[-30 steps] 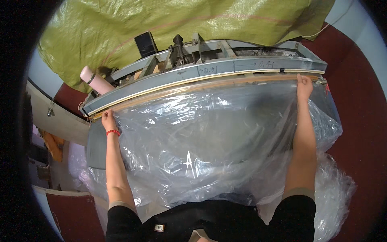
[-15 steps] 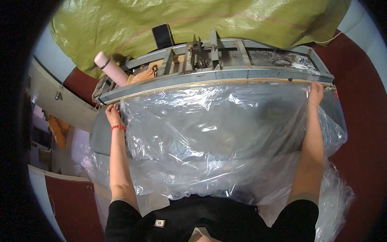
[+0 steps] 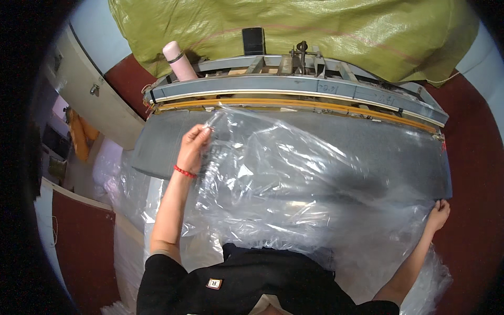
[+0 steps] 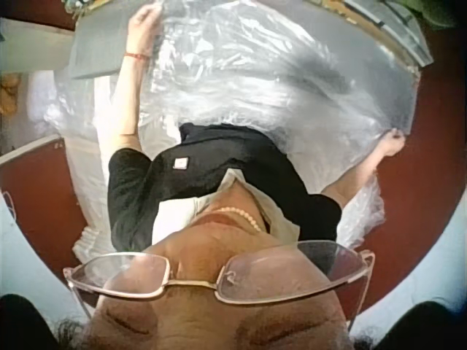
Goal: The recorder is manipulating and sealing large transparent plastic sheets using a specialized heat-sealing machine.
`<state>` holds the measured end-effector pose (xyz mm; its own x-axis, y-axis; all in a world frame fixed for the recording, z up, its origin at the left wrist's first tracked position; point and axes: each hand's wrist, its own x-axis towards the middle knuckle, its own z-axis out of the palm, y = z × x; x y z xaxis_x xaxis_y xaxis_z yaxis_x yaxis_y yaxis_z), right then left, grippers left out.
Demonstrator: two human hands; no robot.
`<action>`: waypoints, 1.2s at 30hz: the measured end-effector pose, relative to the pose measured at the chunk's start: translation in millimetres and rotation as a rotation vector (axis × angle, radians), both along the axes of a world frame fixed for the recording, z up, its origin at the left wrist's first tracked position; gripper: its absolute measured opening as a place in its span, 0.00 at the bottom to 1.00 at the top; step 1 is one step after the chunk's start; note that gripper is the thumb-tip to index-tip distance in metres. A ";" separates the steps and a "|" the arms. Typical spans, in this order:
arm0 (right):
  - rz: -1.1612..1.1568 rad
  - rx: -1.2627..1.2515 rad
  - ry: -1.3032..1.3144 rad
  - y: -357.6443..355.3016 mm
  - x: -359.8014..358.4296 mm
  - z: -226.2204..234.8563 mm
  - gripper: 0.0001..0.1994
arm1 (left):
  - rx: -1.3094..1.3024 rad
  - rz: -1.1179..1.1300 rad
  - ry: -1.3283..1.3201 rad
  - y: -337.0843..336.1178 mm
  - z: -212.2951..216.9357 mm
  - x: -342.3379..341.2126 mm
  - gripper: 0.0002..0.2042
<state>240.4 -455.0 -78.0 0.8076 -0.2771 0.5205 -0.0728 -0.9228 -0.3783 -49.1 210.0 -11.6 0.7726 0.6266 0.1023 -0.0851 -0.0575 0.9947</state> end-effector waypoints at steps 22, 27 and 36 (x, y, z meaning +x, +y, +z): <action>1.601 1.016 0.508 448.5 -130.8 121.0 0.07 | 0.935 -0.751 0.444 -162.4 7.1 -51.0 0.19; 1.620 1.010 0.234 421.6 -132.1 145.1 0.08 | 0.721 0.198 -0.183 -113.6 28.5 -10.5 0.08; 0.769 0.893 -0.250 222.4 34.6 135.2 0.10 | 0.189 -0.638 0.782 -5.0 -70.0 -158.1 0.03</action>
